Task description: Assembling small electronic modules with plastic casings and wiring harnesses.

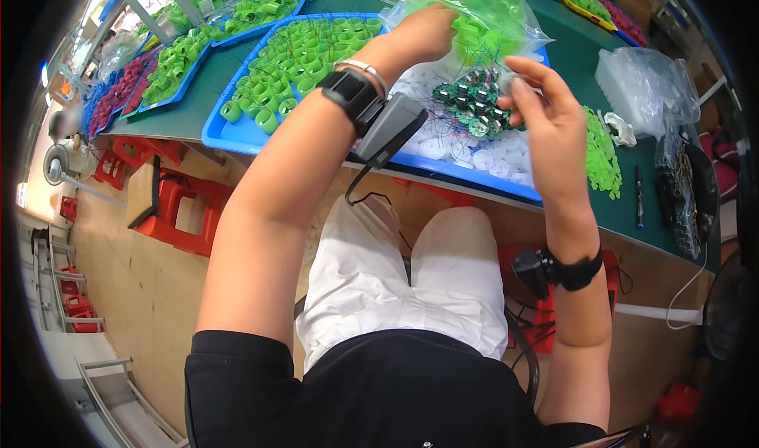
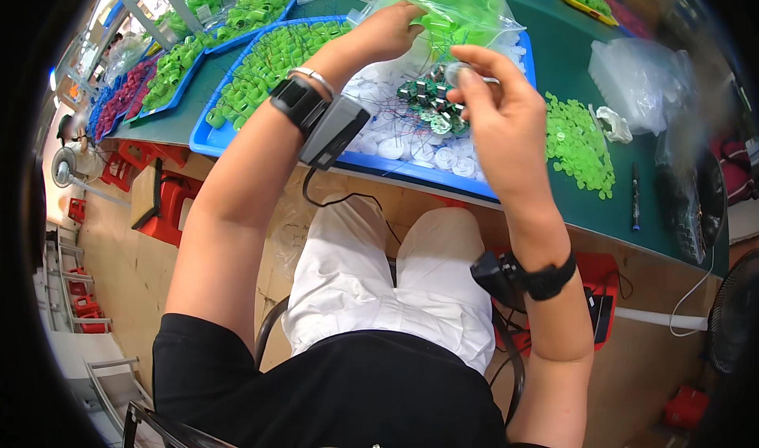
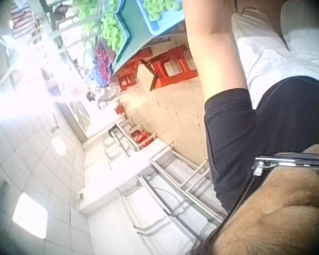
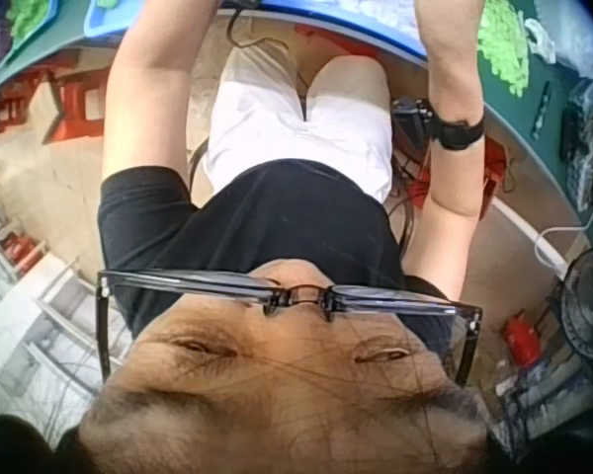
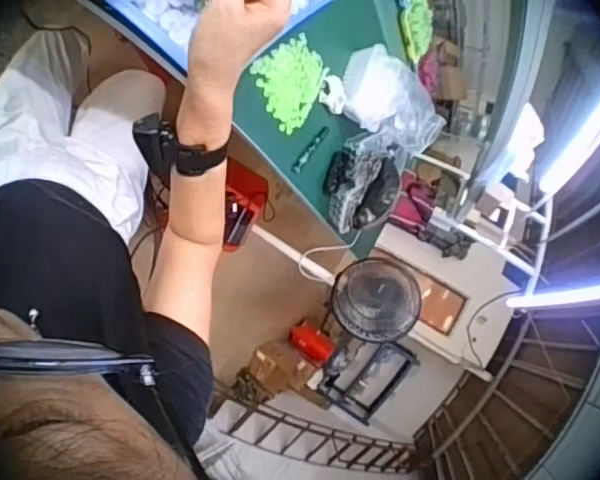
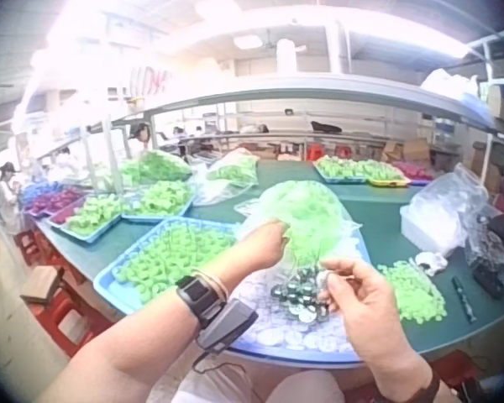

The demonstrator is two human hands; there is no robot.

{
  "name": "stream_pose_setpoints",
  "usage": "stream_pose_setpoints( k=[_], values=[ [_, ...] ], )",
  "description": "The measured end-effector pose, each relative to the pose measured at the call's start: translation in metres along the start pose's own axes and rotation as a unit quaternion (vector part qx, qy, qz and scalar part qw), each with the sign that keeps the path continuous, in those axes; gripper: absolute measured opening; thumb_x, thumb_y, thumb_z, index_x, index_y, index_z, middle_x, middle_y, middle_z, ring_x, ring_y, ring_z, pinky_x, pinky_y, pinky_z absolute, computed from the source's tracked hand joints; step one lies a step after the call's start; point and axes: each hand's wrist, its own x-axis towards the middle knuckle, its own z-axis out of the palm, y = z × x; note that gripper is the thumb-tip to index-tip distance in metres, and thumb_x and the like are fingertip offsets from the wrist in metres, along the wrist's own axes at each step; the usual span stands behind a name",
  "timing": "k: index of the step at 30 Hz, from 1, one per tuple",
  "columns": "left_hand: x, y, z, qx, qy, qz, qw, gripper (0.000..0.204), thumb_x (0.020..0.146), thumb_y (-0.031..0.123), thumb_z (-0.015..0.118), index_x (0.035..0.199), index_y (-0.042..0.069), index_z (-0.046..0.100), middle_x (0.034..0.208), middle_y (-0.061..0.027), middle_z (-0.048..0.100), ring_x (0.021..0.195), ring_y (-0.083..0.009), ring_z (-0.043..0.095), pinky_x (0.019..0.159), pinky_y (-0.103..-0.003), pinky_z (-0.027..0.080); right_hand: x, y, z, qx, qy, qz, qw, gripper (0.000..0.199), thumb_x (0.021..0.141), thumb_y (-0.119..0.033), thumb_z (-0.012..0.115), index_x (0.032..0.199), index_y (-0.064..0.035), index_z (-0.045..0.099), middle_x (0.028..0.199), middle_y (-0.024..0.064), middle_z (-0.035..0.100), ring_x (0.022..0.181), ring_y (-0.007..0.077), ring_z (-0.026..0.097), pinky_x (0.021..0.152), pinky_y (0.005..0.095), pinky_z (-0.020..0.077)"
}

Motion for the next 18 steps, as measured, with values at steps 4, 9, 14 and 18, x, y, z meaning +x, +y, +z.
stream_pose_setpoints(
  k=[4,9,14,18],
  values=[
    [0.027,0.013,0.017,0.087,-0.129,0.018,0.988,0.027,0.088,0.015,0.057,0.109,0.0,0.065,0.109,-0.0243,0.062,0.103,-0.0386,0.06,0.09,-0.043,0.047,-0.023,0.008,-0.036,0.223,0.051,0.121,0.966,0.024,0.096,-0.01,0.054,0.117,-0.0008,0.057,0.094,0.0042,0.06,0.082,0.0121,0.06,0.07,0.0232,0.0449],
    [0.041,0.001,0.023,0.18,-0.162,0.027,0.97,0.029,0.078,0.007,0.055,0.105,0.001,0.066,0.111,-0.0223,0.063,0.102,-0.0359,0.062,0.089,-0.042,0.05,-0.056,0.01,-0.054,0.33,0.035,0.163,0.929,0.013,0.096,-0.016,0.056,0.104,-0.0055,0.055,0.097,0.0063,0.059,0.081,0.0147,0.061,0.069,0.0258,0.0455],
    [0.026,0.001,0.023,0.056,-0.018,0.103,0.993,0.023,0.079,0.011,0.058,0.1,0.007,0.068,0.101,-0.0177,0.066,0.095,-0.0352,0.063,0.084,-0.043,0.05,-0.08,0.004,-0.053,0.324,0.003,0.169,0.931,0.012,0.096,-0.014,0.055,0.104,-0.0048,0.054,0.097,0.0065,0.06,0.08,0.0146,0.062,0.067,0.0256,0.0465],
    [0.014,0.02,0.014,-0.032,0.003,0.051,0.998,0.012,0.078,0.009,0.057,0.085,0.002,0.064,0.094,-0.0203,0.066,0.088,-0.038,0.063,0.078,-0.044,0.05,-0.095,0.001,-0.048,0.299,-0.021,0.185,0.936,0.014,0.097,-0.014,0.054,0.106,-0.0031,0.054,0.097,0.0068,0.06,0.079,0.0141,0.063,0.065,0.0247,0.0472]
  ],
)
